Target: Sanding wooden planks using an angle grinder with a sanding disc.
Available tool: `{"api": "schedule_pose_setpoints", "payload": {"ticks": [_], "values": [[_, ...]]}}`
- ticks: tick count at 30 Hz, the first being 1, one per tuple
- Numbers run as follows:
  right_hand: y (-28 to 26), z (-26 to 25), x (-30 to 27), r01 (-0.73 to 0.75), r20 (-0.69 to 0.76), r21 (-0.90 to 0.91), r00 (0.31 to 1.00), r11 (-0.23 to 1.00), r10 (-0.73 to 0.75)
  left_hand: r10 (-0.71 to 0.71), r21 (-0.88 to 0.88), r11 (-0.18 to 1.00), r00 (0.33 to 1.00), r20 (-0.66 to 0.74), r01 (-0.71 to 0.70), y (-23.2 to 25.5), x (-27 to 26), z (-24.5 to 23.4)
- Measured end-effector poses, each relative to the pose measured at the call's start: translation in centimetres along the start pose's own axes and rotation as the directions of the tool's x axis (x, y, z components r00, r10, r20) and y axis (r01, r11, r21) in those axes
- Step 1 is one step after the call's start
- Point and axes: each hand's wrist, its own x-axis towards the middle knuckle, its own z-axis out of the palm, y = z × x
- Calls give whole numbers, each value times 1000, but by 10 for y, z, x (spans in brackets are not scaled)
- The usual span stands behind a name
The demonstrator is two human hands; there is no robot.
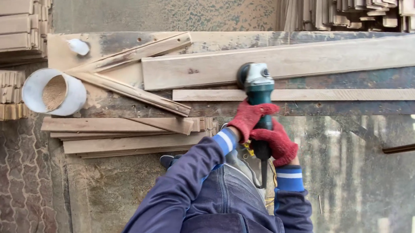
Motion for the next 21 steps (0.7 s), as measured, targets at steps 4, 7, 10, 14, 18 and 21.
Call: {"api": "schedule_pose_setpoints", "payload": {"ticks": [4,7,10,14,18,21], "values": [[-27,20,-11,-27,78,110,997,994,18,3,56,998,1000,-31,-1,38,-28,-23],[-40,14,-17,-53,118,216,993,975,27,27,600,798,998,54,-54,64,-14,-62],[-36,-23,-20,35,82,318,995,948,-64,533,211,838,839,-111,-504,101,22,-60],[-36,-74,-44,149,-35,311,989,939,-145,616,964,128,780,107,-234,107,89,10],[-33,-110,-82,134,-185,269,979,954,-85,495,929,-338,810,314,-153,76,139,74],[-12,-140,-101,155,-108,386,987,909,-123,745,828,-479,364,559,-290,50,146,70]]}}
